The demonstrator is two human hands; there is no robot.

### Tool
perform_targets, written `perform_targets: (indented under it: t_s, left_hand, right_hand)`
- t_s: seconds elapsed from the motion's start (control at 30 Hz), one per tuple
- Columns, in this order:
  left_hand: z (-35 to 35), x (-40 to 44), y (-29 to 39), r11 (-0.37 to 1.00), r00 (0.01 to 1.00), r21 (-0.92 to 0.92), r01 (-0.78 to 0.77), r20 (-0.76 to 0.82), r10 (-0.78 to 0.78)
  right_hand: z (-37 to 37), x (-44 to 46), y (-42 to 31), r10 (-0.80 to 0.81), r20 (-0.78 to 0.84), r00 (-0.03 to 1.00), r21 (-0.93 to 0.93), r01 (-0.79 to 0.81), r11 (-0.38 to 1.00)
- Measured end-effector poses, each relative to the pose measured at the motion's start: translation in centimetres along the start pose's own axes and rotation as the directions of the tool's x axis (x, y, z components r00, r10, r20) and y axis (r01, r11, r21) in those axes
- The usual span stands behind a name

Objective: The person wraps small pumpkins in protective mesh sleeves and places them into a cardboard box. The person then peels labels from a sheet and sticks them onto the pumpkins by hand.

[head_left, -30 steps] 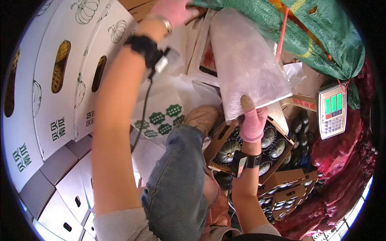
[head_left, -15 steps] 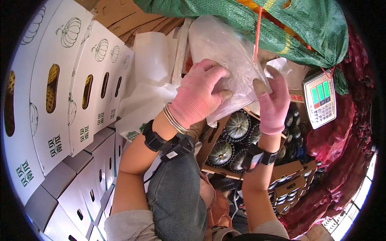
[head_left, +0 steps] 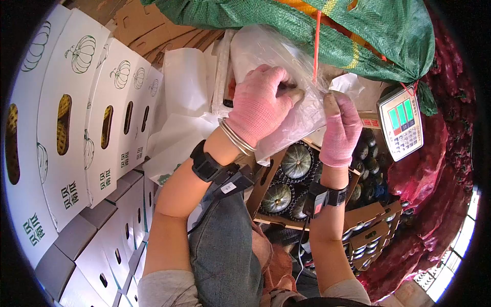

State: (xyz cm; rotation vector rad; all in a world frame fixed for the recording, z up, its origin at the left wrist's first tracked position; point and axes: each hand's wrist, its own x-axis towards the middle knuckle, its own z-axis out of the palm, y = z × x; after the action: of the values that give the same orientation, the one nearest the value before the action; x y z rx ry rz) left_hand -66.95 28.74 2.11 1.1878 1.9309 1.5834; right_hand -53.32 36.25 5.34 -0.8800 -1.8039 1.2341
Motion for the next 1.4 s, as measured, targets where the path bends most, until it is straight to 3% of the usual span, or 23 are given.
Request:
perform_targets:
  t_s: [0.1, 0.17, 0.27, 0.4, 0.5, 0.57, 0.67, 0.7, 0.77, 0.83, 0.87, 0.97, 1.0, 1.07, 1.13, 1.2, 1.23, 1.27, 1.3, 1.37, 1.4]
  left_hand:
    - [0.4, 0.1, 0.4, 0.998, 1.000, 0.055, 0.014, -0.007, -0.013]
    - [0.6, 0.1, 0.3, 0.991, 1.000, 0.133, -0.001, 0.004, 0.000]
    - [1.1, -0.1, -0.2, 0.942, 0.972, 0.272, -0.197, -0.072, 0.224]
    - [1.0, -0.7, 0.1, 0.949, 0.951, 0.194, -0.249, -0.135, 0.278]
    - [0.8, -0.9, -0.3, 0.969, 0.958, 0.037, -0.246, -0.143, 0.249]
    - [0.8, -1.0, -0.5, 0.967, 0.969, -0.127, -0.222, -0.138, 0.204]
    - [0.8, -1.6, 1.1, 0.957, 0.968, -0.143, -0.251, -0.027, 0.250]
    - [1.7, -2.1, 1.6, 0.951, 0.968, -0.188, -0.246, -0.091, 0.232]
    - [1.1, -2.3, 1.0, 0.943, 0.992, -0.326, -0.066, -0.127, 0.025]
    - [0.4, -2.6, 0.8, 0.871, 0.989, -0.485, 0.084, -0.065, -0.131]
    - [0.0, -2.8, 0.7, 0.818, 0.979, -0.554, 0.157, -0.024, -0.204]
    - [-2.0, -2.7, 1.6, 0.993, 0.987, -0.073, 0.096, 0.133, -0.086]
    - [-2.3, -3.0, 1.1, 0.982, 0.989, 0.145, -0.119, 0.102, 0.105]
    - [-3.2, -3.5, -0.3, 0.982, 0.981, 0.112, -0.153, 0.135, 0.138]
    - [-4.0, -4.2, -0.5, 0.994, 0.989, 0.022, -0.111, 0.105, 0.108]
    - [-4.8, -5.4, -0.2, 0.998, 0.998, -0.047, -0.034, 0.049, 0.036]
    - [-5.1, -6.1, -0.2, 0.997, 1.000, -0.080, 0.004, 0.019, -0.003]
    - [-5.4, -6.8, -0.6, 0.997, 0.999, -0.071, -0.040, -0.022, 0.038]
    - [-5.9, -8.2, -0.7, 0.995, 0.998, -0.085, 0.058, 0.004, -0.058]
    - [-7.4, -11.6, -0.2, 0.965, 0.969, -0.099, 0.245, 0.044, -0.242]
    - [-8.6, -13.0, 0.1, 0.867, 0.929, -0.335, 0.369, 0.105, -0.355]
  right_hand:
    - [0.0, -0.2, -0.2, 0.046, 0.015, 0.999, 0.058, -0.047, 0.997]
    - [-0.1, -0.2, 0.1, -0.005, 0.018, 1.000, 0.006, 0.005, 1.000]
    - [0.0, -0.3, -0.1, -0.028, 0.012, 1.000, -0.004, 0.028, 1.000]
    - [0.7, -0.4, -0.2, -0.124, -0.015, 0.992, -0.079, 0.123, 0.989]
    - [0.9, -0.1, -0.1, -0.142, -0.034, 0.989, -0.252, 0.129, 0.959]
    - [1.3, -0.1, -0.6, -0.299, -0.032, 0.954, -0.400, 0.262, 0.878]
    - [2.4, -0.4, 0.1, -0.490, -0.033, 0.871, -0.510, 0.407, 0.758]
    - [2.6, -0.5, 0.5, -0.544, -0.035, 0.838, -0.530, 0.446, 0.721]
    - [2.2, -0.6, 0.9, -0.467, -0.089, 0.880, -0.492, 0.369, 0.789]
    - [2.1, -0.8, 1.5, -0.328, -0.173, 0.929, -0.371, 0.247, 0.895]
    - [2.1, -0.9, 1.3, -0.317, -0.140, 0.938, -0.359, 0.251, 0.899]
    - [1.7, -1.5, 1.7, -0.297, -0.063, 0.953, -0.290, 0.268, 0.919]
    - [1.6, -1.7, 1.6, -0.262, -0.062, 0.963, -0.155, 0.250, 0.956]
    - [1.5, -2.2, 1.2, -0.192, -0.061, 0.980, 0.120, 0.198, 0.973]
    - [1.5, -4.3, 1.0, -0.146, 0.042, 0.988, 0.061, 0.143, 0.988]
    - [1.8, -6.9, 0.1, -0.097, 0.242, 0.966, -0.273, 0.163, 0.948]
    - [2.1, -8.1, -0.4, -0.025, 0.380, 0.925, -0.539, 0.243, 0.806]
    - [3.1, -9.8, 0.6, 0.071, 0.404, 0.912, -0.754, 0.288, 0.590]
    - [3.8, -10.4, 3.0, -0.138, 0.372, 0.918, -0.738, 0.383, 0.556]
    - [3.8, -10.4, 4.2, 0.259, 0.297, 0.919, -0.766, 0.067, 0.640]
    - [4.0, -10.2, 4.4, 0.170, 0.328, 0.929, -0.775, 0.162, 0.611]
